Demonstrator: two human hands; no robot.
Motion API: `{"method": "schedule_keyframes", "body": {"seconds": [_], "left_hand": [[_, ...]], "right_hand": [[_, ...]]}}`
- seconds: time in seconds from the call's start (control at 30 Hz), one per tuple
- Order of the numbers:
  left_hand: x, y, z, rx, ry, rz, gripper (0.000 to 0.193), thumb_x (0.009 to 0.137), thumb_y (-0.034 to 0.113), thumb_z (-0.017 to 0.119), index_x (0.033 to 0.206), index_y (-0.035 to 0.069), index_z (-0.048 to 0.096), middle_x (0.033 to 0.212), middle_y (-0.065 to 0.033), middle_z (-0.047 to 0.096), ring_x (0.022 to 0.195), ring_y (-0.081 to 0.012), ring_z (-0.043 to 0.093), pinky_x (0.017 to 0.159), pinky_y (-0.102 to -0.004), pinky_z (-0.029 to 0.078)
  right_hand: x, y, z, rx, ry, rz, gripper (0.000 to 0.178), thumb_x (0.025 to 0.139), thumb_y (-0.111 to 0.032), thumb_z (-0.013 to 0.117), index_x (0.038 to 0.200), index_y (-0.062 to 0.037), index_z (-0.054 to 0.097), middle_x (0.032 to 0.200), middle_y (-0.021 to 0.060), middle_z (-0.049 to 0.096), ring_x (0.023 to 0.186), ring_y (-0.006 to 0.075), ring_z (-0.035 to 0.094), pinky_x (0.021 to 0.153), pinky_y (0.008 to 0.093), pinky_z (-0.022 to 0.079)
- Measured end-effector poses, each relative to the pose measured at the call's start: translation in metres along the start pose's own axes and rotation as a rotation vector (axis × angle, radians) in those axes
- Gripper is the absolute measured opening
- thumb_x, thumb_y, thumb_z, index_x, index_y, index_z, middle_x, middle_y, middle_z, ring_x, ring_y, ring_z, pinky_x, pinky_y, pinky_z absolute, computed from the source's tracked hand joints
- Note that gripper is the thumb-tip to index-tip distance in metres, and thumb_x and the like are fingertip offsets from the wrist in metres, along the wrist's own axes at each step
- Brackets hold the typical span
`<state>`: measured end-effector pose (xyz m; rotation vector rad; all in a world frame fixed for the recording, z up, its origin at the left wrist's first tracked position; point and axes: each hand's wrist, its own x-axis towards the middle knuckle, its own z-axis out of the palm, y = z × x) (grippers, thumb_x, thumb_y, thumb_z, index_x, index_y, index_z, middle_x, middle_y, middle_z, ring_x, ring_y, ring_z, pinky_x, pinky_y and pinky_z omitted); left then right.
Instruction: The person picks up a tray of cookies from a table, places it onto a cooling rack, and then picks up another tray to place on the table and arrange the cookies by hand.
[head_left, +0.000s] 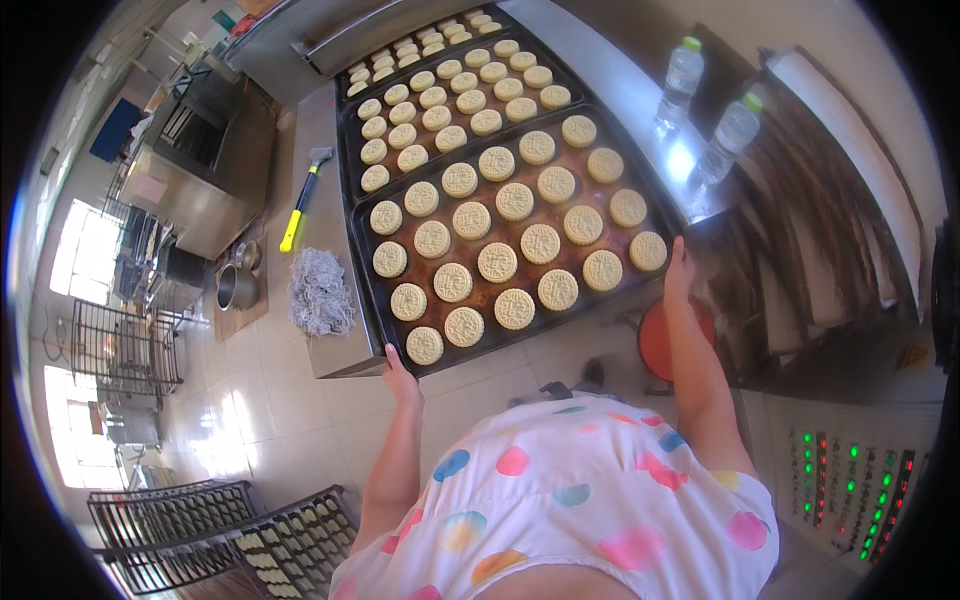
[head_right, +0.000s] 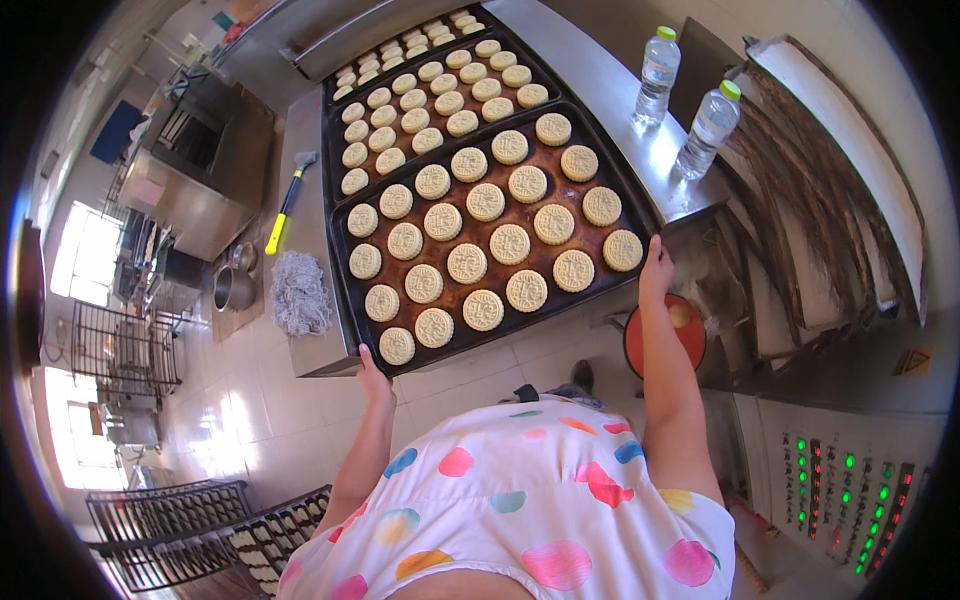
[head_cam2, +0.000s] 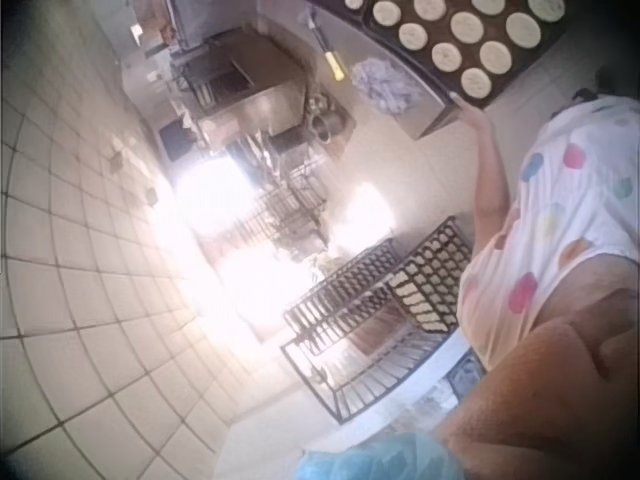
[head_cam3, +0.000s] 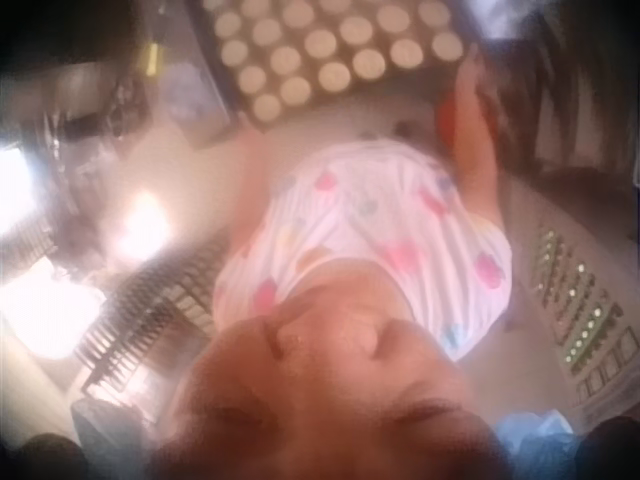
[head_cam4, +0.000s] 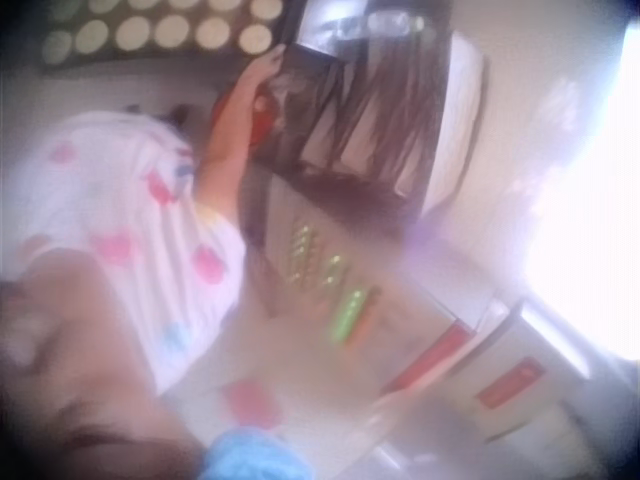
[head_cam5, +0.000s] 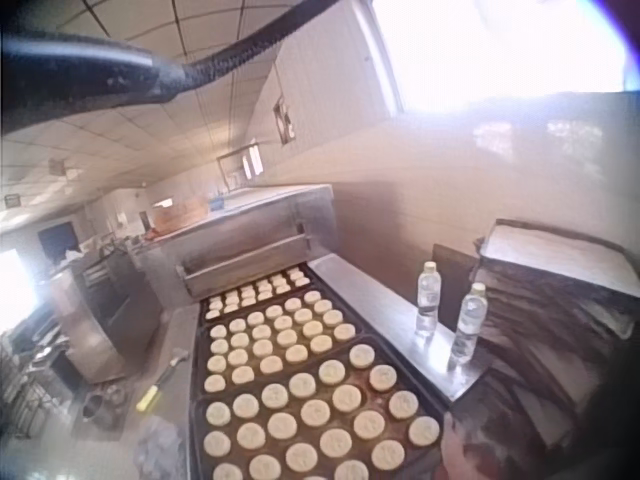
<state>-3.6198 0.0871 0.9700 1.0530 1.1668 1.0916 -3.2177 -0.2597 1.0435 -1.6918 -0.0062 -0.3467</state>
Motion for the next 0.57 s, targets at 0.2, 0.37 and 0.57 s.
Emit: {"method": "schedule_keyframes", "body": {"seconds": [0.2, 0.37, 0.57], "left_hand": [[-0.013, 0.013, 0.010, 0.134, -0.063, 0.096, 0.062, 0.091, 0.048, 0.049, 0.094, -0.013, 0.062, 0.084, -0.0152, 0.064, 0.075, -0.0205, 0.055, 0.072, -0.0354, 0.044], [-0.006, 0.007, 0.002, 0.290, 0.026, 0.167, 0.064, 0.091, 0.049, 0.049, 0.088, -0.014, 0.061, 0.079, -0.0162, 0.064, 0.070, -0.0204, 0.052, 0.070, -0.0350, 0.044], [-0.004, 0.007, 0.006, 0.253, 0.057, 0.186, 0.065, 0.090, 0.051, 0.049, 0.086, -0.012, 0.063, 0.077, -0.0189, 0.064, 0.067, -0.0244, 0.052, 0.071, -0.0377, 0.044]], "right_hand": [[0.005, 0.003, -0.001, -0.024, 0.050, -0.020, 0.059, 0.090, -0.047, 0.051, 0.101, 0.0097, 0.061, 0.089, 0.0182, 0.064, 0.082, 0.0232, 0.057, 0.078, 0.0331, 0.044], [-0.003, -0.009, 0.003, -0.081, 0.037, -0.021, 0.060, 0.090, -0.048, 0.051, 0.098, 0.0099, 0.062, 0.087, 0.0182, 0.065, 0.080, 0.0240, 0.058, 0.077, 0.0338, 0.044], [-0.001, -0.006, 0.007, -0.065, 0.069, -0.032, 0.060, 0.088, -0.050, 0.053, 0.099, 0.0086, 0.062, 0.087, 0.0170, 0.065, 0.080, 0.0244, 0.058, 0.077, 0.0340, 0.045]]}}
